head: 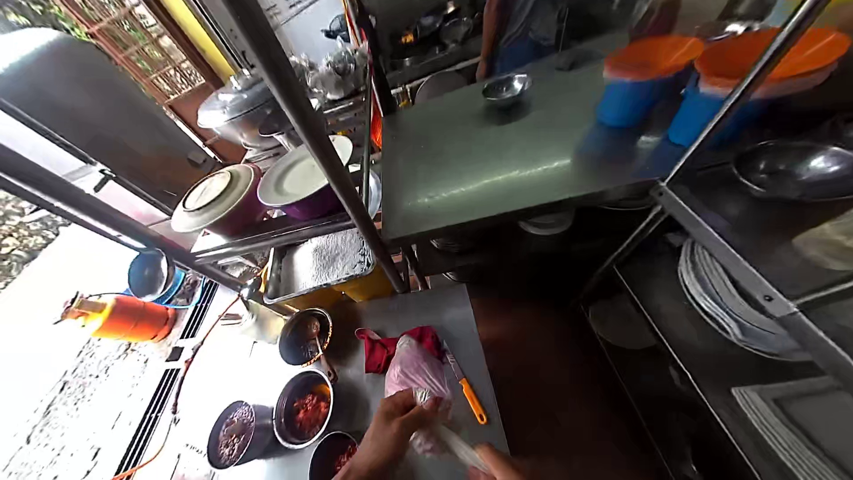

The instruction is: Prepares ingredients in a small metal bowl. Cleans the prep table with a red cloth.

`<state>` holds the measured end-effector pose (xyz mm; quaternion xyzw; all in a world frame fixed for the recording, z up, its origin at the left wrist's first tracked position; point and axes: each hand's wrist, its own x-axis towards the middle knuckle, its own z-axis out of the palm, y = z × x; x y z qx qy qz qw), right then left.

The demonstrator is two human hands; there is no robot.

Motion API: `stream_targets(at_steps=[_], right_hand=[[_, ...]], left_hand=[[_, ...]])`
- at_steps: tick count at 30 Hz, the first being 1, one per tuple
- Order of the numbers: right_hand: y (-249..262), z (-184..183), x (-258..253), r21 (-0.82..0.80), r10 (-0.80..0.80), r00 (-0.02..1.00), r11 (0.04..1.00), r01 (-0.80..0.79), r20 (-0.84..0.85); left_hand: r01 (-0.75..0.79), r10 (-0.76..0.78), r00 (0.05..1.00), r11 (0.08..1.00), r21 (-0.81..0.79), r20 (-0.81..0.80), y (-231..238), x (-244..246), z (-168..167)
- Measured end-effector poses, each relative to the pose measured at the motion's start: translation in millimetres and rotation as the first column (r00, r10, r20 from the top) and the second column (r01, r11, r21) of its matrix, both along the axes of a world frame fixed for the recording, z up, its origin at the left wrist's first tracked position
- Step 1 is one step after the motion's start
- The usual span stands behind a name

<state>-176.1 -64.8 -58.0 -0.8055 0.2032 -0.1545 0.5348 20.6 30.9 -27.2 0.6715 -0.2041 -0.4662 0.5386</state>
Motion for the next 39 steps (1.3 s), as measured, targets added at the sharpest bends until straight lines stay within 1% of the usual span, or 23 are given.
stream_targets(at_steps=[1,2,3,4,7,9,11,12,14,15,17,19,20,22,23,26,28,29,31,33,36,38,39], right_hand=[[-21,-4,0,-0.235,0.099,0.994,0.968,-0.084,0.054],[-40,0,5,-0.445,0.186,0.979,0.886,-0.129,0.087],[-56,4,13,-0.606,0.264,0.958,0.782,-0.143,0.115],[-69,7,23,-0.716,0.332,0.935,0.683,-0.145,0.128],[-102,22,49,-0.851,0.459,0.883,0.5,-0.163,0.1],[-112,35,62,-0.863,0.505,0.86,0.464,-0.197,0.075],[-115,42,74,-0.85,0.513,0.853,0.488,-0.2,0.094],[-115,47,82,-0.84,0.513,0.85,0.508,-0.189,0.119],[-112,55,101,-0.809,0.495,0.848,0.567,-0.152,0.188],[-111,56,110,-0.793,0.469,0.856,0.596,-0.124,0.218],[-115,59,128,-0.778,0.348,0.903,0.628,-0.025,0.253],[-117,62,129,-0.717,0.118,0.969,0.692,0.078,0.219],[-112,63,121,-0.67,-0.015,0.983,0.73,0.135,0.181],[-82,49,98,-0.565,-0.273,0.946,0.759,0.324,0.175],[-61,32,88,-0.514,-0.333,0.927,0.772,0.372,0.171],[-9,-35,81,-0.249,-0.275,0.959,0.926,0.283,0.067],[7,-70,85,-0.053,-0.257,0.966,0.965,0.256,-0.018],[11,-81,89,0.007,-0.252,0.967,0.967,0.253,-0.047],[18,-99,94,0.022,-0.271,0.959,0.962,0.274,-0.08],[27,-113,96,-0.04,-0.286,0.954,0.958,0.283,-0.09],[37,-126,112,-0.145,-0.362,0.932,0.923,0.358,-0.007],[43,-127,126,-0.123,-0.439,0.898,0.889,0.44,0.036],[44,-127,132,-0.084,-0.474,0.88,0.876,0.475,0.039]], left_hand=[[0.015,-0.016,0.999,1.0,-0.024,-0.042,8,5,-2],[0.021,-0.025,0.997,0.998,-0.052,-0.067,16,7,-1],[0.039,-0.044,0.997,0.997,-0.069,-0.059,25,6,0],[0.083,-0.084,0.996,0.994,-0.071,-0.016,33,4,2],[0.298,-0.288,0.931,0.955,-0.01,0.225,39,-4,13],[0.357,-0.333,0.884,0.934,-0.013,0.328,37,-11,18],[0.393,-0.337,0.883,0.911,-0.123,0.327,31,-11,19],[0.387,-0.324,0.908,0.89,-0.24,0.264,27,-9,18],[0.291,-0.276,0.956,0.842,-0.454,0.1,19,-5,12],[0.252,-0.265,0.963,0.822,-0.511,0.048,18,-1,9],[0.179,-0.244,0.969,0.818,-0.547,-0.048,15,11,10],[0.035,-0.181,0.951,0.868,-0.495,-0.25,15,12,15],[-0.042,-0.115,0.935,0.904,-0.426,-0.335,15,10,16],[-0.147,0.015,0.908,0.947,-0.286,-0.419,12,3,12],[-0.192,0.071,0.889,0.955,-0.226,-0.452,9,0,7],[-0.277,0.209,0.843,0.959,-0.067,-0.496,1,-17,-21],[-0.309,0.289,0.824,0.95,0.041,-0.488,4,-26,-44],[-0.302,0.3,0.828,0.95,0.075,-0.473,7,-25,-53],[-0.275,0.299,0.853,0.954,0.117,-0.429,14,-26,-68],[-0.256,0.289,0.872,0.957,0.135,-0.394,22,-32,-79],[-0.171,0.212,0.92,0.974,0.15,-0.33,27,-23,-77],[-0.088,0.127,0.957,0.984,0.155,-0.259,32,-7,-73],[-0.054,0.081,0.98,0.987,0.151,-0.181,36,2,-77]])
